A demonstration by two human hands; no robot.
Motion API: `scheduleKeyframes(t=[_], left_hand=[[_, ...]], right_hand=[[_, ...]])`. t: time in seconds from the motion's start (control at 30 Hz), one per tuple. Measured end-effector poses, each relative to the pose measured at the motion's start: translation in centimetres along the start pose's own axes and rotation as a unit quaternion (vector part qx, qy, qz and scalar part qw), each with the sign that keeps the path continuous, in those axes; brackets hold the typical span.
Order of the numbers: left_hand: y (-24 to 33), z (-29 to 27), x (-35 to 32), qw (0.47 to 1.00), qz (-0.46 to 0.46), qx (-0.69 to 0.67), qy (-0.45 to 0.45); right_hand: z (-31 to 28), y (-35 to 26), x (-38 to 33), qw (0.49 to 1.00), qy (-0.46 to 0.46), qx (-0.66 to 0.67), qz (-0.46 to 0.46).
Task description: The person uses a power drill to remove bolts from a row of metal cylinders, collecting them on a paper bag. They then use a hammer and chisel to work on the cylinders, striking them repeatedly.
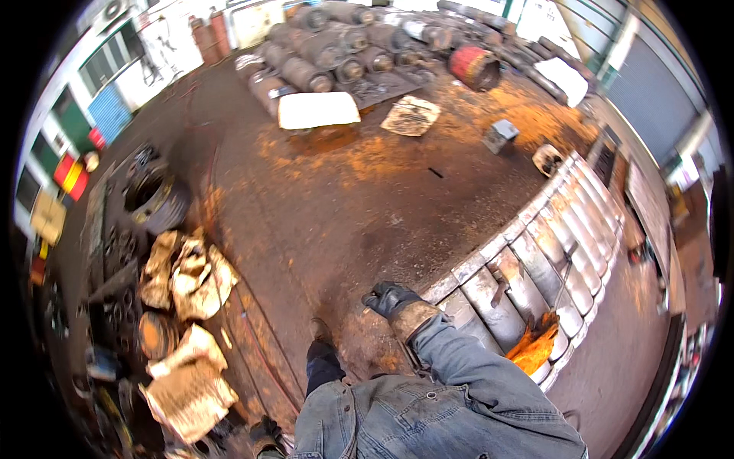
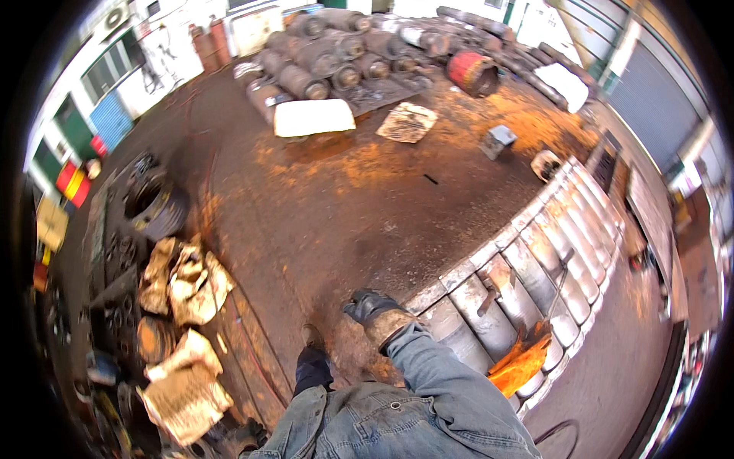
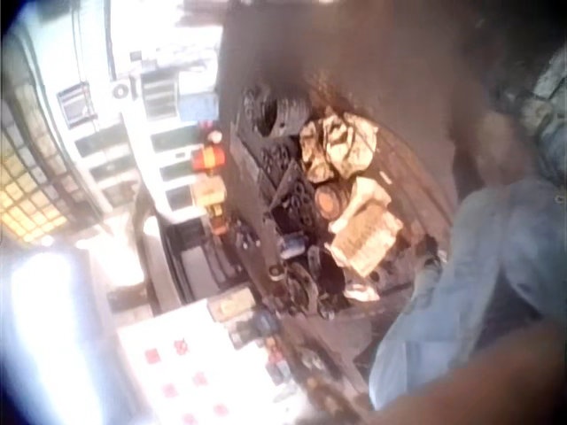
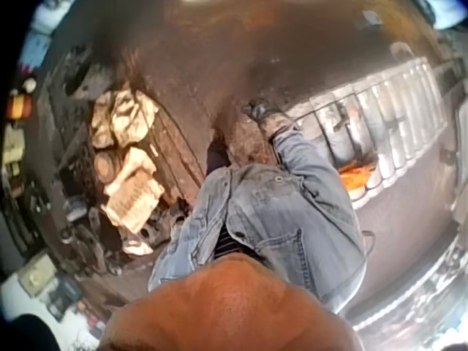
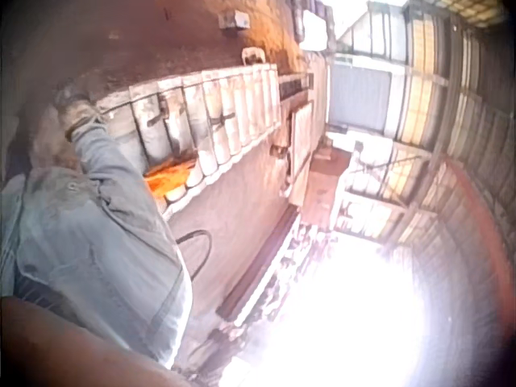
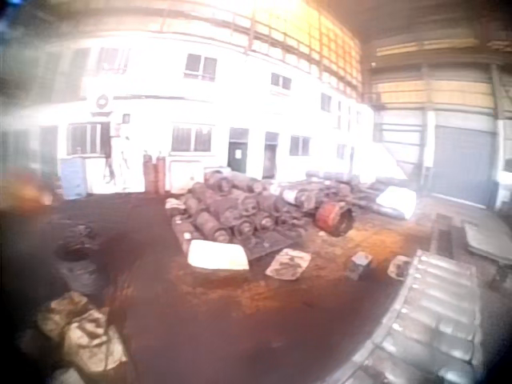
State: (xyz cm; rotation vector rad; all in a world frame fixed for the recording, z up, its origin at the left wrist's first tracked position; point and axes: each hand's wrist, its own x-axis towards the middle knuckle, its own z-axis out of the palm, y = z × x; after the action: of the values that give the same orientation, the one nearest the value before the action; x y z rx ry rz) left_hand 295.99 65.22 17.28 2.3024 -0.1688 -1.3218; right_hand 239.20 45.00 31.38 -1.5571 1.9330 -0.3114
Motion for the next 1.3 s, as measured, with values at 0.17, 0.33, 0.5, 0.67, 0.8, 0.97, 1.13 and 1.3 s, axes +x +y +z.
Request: scheduleKeyframes(t=[0.17, 0.33, 0.5, 0.67, 0.8, 0.97, 1.13, 1.3], left_hand=[[16.6, 7.2, 5.9, 0.996, 0.016, 0.076, -0.042], [36.1, 17.3, 11.5, 0.971, 0.091, 0.178, -0.128], [55.5, 32.4, 17.4, 0.909, 0.053, 0.045, -0.412], [64.1, 51.0, 14.0, 0.884, 0.191, 0.160, -0.395], [61.9, 64.2, 3.0, 0.871, 0.158, 0.263, -0.383], [62.7, 72.6, -4.9, 0.897, 0.196, 0.275, -0.285], [66.7, 81.8, -9.5, 0.853, 0.137, 0.448, -0.231], [71.6, 95.1, -4.2, 0.877, 0.129, 0.405, -0.226]], right_hand=[[-0.8, 5.3, 6.3, 0.989, -0.006, 0.092, 0.114], [-0.5, 11.4, 4.4, 0.916, 0.052, 0.119, 0.380], [3.0, 18.7, 1.9, 0.845, 0.053, 0.207, 0.491], [3.1, 21.9, 3.7, 0.831, 0.054, 0.135, 0.537], [0.5, 28.0, 6.6, 0.831, 0.041, 0.137, 0.538], [-15.5, 34.0, 18.4, 0.841, 0.123, 0.118, 0.513], [-29.7, 38.8, 27.0, 0.829, 0.248, 0.172, 0.471], [-37.3, 47.3, 31.5, 0.823, 0.267, 0.187, 0.465]])
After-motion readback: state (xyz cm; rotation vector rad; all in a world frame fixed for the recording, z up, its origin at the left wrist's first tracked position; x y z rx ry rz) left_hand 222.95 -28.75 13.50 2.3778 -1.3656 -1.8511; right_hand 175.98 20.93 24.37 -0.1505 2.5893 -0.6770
